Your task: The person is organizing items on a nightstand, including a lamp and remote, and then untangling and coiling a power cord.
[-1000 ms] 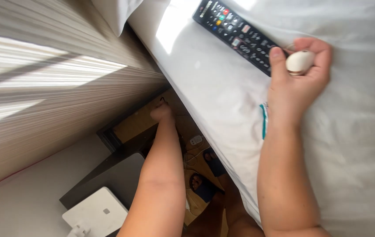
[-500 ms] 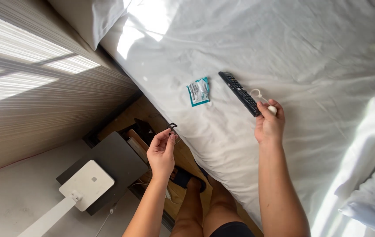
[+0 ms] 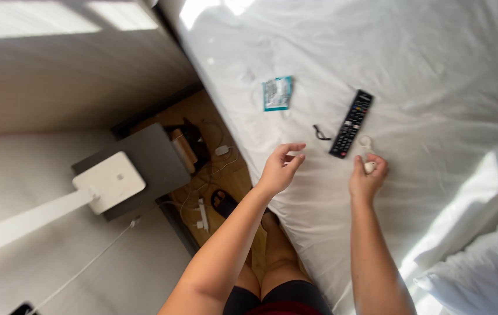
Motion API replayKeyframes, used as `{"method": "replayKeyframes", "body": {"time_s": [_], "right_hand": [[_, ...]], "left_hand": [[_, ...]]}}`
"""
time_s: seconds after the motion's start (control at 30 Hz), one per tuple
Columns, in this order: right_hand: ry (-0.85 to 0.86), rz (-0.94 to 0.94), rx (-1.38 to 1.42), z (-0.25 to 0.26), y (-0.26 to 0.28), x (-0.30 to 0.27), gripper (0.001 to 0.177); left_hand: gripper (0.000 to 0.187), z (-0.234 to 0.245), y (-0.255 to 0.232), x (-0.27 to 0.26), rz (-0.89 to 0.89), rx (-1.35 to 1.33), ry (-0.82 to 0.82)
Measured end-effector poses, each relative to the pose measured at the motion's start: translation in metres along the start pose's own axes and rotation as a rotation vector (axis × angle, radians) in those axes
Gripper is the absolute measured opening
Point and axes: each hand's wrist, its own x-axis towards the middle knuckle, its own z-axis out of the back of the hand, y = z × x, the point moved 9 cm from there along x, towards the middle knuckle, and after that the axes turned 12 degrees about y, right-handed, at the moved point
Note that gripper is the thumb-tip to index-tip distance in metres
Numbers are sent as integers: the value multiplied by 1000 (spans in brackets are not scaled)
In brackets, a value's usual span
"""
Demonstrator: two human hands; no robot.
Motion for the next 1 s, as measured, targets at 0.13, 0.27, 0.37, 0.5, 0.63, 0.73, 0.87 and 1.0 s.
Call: {"method": "replayKeyframes", "body": {"time_s": [0.13,0.27,0.37,0.5,0.63,0.73,0.87,1.0], "right_hand": [[-73,222,-654,-22,58,-19,54],[117,709,-489,-101,127,-69,40],[647,610,-194,-228,132,-113,16],[1030,271,-120,-360,60,-155,34],[1165,-3,-63,-455,15,-178,46],[1158,-135,-37,-513,10,-184,54],[1093,-209,-69,-557,28,-193,66],[1047,-238,-123,-567,24,-201,64]], "left_hand": [[34,74,89,-86,312,-297,-60],[40,192,213,-213,407,-868,-678],[64,271,250,-293,143,-1066,-987],[98,343,249,-332,-79,-1172,-1199],[120,395,266,-340,-142,-1199,-1295],[124,403,263,-330,-145,-1191,-1266],[119,388,273,-323,-228,-1196,-1239],[115,367,311,-296,-427,-1568,-1207]]}}
